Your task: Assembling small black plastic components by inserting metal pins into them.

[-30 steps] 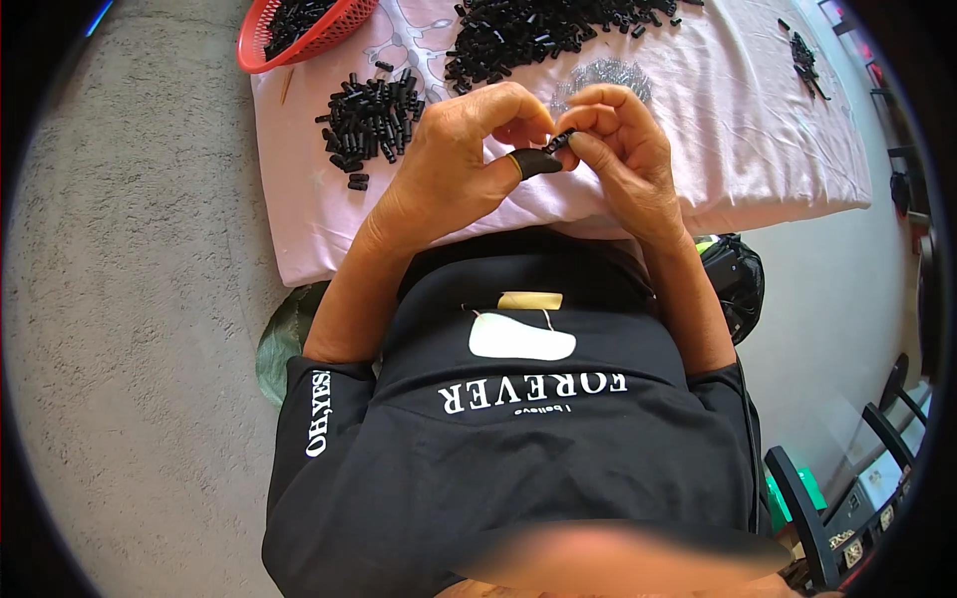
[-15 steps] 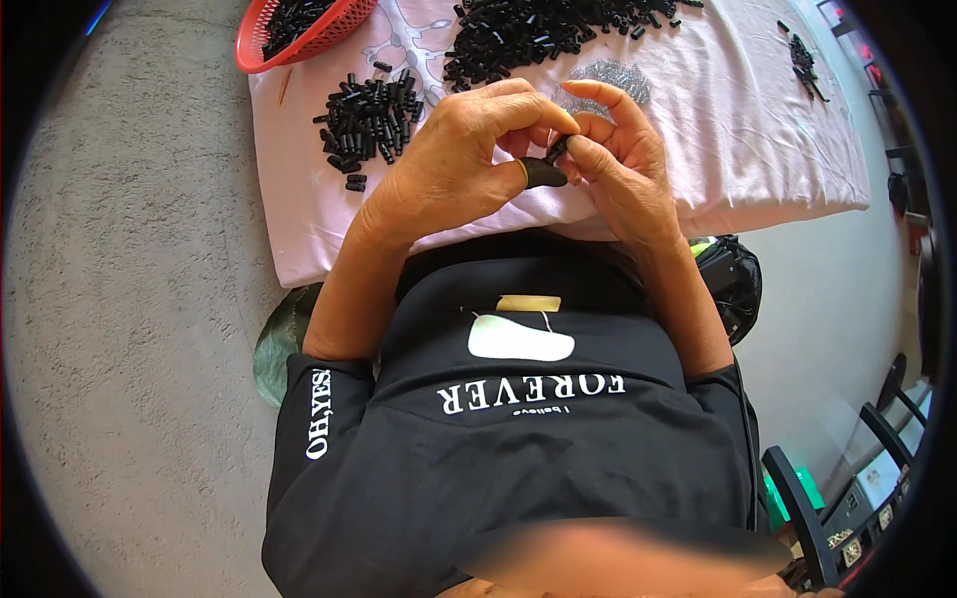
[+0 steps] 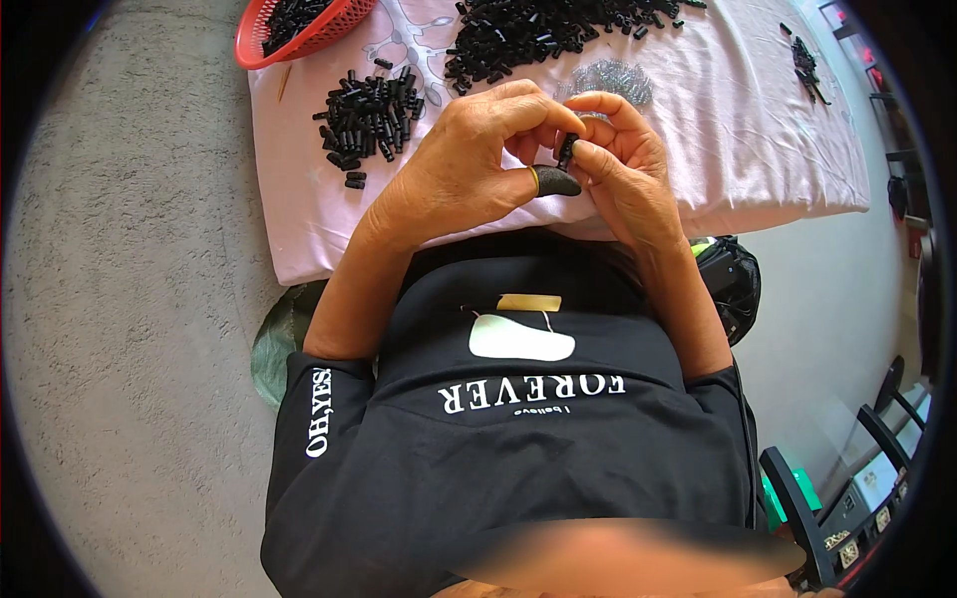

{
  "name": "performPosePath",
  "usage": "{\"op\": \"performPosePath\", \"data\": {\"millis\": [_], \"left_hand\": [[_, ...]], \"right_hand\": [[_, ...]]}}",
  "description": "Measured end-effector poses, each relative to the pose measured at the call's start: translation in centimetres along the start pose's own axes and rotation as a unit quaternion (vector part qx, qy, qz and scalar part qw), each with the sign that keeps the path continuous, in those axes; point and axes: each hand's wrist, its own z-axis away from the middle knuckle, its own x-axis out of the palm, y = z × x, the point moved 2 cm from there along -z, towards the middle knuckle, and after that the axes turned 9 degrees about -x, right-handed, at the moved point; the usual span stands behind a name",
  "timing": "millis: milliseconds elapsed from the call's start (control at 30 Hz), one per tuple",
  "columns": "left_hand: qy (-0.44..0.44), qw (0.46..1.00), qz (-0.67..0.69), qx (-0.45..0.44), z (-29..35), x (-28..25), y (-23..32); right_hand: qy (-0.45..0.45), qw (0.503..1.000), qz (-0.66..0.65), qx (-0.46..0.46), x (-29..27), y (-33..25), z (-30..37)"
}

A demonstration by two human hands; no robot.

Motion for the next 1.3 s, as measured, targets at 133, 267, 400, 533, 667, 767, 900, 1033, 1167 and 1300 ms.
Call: {"op": "performPosePath", "data": {"millis": [133,267,400,533,667,767,900,1033,1167,1300], "left_hand": [[0.018,1.000,-0.002,0.011,0.1,0.3,0.1],[0.046,0.998,-0.023,0.029,0.2,0.3,0.4],[0.064,0.997,-0.018,0.026,0.4,0.6,0.8],[0.072,0.997,-0.006,0.030,0.8,1.0,0.8],[0.108,0.993,-0.002,0.038,1.2,1.5,0.8],[0.137,0.990,0.006,0.033,1.4,1.6,0.6],[0.161,0.987,-0.021,-0.009,1.9,-0.9,-1.5],[0.219,0.959,-0.142,-0.111,3.6,-3.5,-4.7],[0.266,0.938,-0.189,-0.115,4.7,-4.7,-6.8],[0.246,0.939,-0.207,-0.121,4.9,-4.7,-7.0]], "right_hand": [[0.004,1.000,0.015,0.013,-0.1,0.1,0.1],[-0.010,1.000,0.000,0.020,-0.5,0.3,0.1],[-0.021,0.999,-0.003,0.026,-0.5,0.2,0.0],[-0.046,0.999,0.003,0.018,-1.0,0.2,0.1],[-0.053,0.998,0.023,0.022,-0.7,0.0,0.2],[-0.055,0.998,0.022,0.020,-0.8,0.2,0.1],[-0.029,0.998,0.032,0.042,-0.3,0.0,-0.1],[-0.038,0.998,-0.046,-0.003,-1.0,0.3,-0.2],[-0.035,0.998,-0.043,-0.015,-1.0,0.0,-0.2],[-0.021,0.999,-0.032,-0.033,-1.0,-0.8,-0.8]]}}
